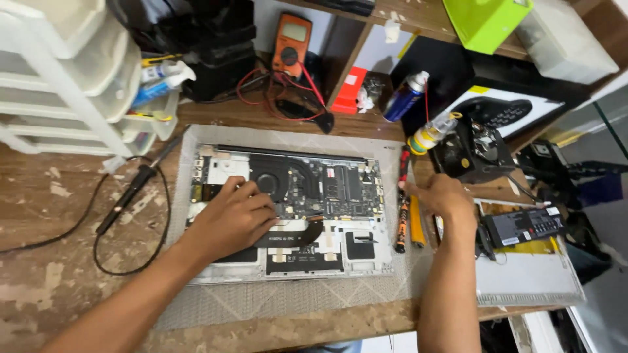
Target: Disassembling internal components of a laptop on a repair bench, including removing screws and disconnecting cables.
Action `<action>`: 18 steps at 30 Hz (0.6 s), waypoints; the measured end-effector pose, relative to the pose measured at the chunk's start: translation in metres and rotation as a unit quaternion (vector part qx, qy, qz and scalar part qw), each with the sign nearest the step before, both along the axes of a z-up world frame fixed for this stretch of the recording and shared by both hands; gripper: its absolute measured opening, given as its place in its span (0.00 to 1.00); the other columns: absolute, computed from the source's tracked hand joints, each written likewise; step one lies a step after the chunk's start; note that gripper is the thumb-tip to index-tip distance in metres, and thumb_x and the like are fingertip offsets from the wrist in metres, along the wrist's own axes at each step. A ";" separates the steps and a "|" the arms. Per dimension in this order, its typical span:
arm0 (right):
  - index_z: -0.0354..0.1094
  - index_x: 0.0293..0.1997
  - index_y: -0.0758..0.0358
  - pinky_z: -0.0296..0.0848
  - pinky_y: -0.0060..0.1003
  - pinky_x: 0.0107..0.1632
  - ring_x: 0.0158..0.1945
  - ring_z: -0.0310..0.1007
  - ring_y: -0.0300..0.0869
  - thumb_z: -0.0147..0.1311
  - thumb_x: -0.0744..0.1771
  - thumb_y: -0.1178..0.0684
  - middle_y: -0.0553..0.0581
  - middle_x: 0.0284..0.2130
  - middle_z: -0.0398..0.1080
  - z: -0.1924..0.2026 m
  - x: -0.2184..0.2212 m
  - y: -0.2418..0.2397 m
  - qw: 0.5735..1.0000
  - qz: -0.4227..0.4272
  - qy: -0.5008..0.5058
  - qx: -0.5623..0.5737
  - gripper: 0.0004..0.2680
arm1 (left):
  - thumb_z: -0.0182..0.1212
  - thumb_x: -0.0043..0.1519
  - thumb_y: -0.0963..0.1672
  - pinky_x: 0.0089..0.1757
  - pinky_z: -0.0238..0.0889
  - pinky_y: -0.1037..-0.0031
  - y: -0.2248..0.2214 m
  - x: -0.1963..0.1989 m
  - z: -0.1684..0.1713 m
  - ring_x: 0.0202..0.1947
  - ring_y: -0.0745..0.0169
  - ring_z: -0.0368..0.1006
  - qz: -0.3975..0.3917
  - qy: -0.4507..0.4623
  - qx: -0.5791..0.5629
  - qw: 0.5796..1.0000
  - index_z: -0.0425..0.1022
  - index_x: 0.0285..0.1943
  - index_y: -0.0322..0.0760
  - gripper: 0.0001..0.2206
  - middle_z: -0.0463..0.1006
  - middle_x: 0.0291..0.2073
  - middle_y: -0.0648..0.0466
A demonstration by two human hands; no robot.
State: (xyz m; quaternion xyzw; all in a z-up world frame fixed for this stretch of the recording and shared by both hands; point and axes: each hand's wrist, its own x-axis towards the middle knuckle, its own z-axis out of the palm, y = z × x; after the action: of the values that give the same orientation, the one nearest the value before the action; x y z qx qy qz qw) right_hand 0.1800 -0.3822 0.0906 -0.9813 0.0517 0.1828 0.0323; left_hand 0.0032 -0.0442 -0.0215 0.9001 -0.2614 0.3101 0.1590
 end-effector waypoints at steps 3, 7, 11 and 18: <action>0.80 0.41 0.63 0.77 0.49 0.43 0.39 0.82 0.61 0.57 0.63 0.28 0.66 0.27 0.80 -0.006 0.004 -0.006 0.998 0.016 -0.068 0.006 0.23 | 0.67 0.59 0.45 0.46 0.57 0.64 0.001 -0.002 0.004 0.35 0.61 0.70 0.005 0.006 0.009 1.000 0.80 0.29 0.44 0.06 0.78 0.31 0.60; 0.79 0.39 0.61 0.76 0.52 0.47 0.45 0.79 0.64 0.60 0.62 0.28 0.70 0.33 0.78 -0.029 0.006 0.007 0.993 0.037 -0.104 0.043 0.22 | 0.67 0.60 0.46 0.47 0.57 0.64 0.003 -0.005 0.007 0.36 0.61 0.70 0.014 0.024 0.006 1.000 0.81 0.30 0.44 0.07 0.79 0.32 0.60; 0.76 0.34 0.56 0.76 0.51 0.44 0.42 0.80 0.62 0.61 0.63 0.31 0.65 0.28 0.77 -0.035 -0.004 0.035 0.983 0.098 -0.142 0.068 0.17 | 0.70 0.58 0.47 0.48 0.57 0.62 0.003 -0.006 0.007 0.35 0.61 0.71 0.008 0.050 0.015 0.999 0.83 0.30 0.44 0.06 0.80 0.30 0.60; 0.71 0.30 0.60 0.69 0.40 0.28 0.18 0.71 0.50 0.66 0.64 0.46 0.57 0.11 0.67 -0.057 -0.027 0.064 0.890 0.299 -0.224 0.260 0.10 | 0.67 0.61 0.46 0.49 0.58 0.62 0.002 -0.007 0.004 0.36 0.60 0.72 0.011 0.045 0.029 0.999 0.82 0.31 0.42 0.08 0.80 0.31 0.59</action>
State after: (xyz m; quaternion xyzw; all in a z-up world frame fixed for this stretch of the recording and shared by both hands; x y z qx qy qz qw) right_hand 0.1526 -0.3184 0.0334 -0.9217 -0.3017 -0.0341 0.2413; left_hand -0.0035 -0.0421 -0.0173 0.9202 -0.2524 0.2638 0.1413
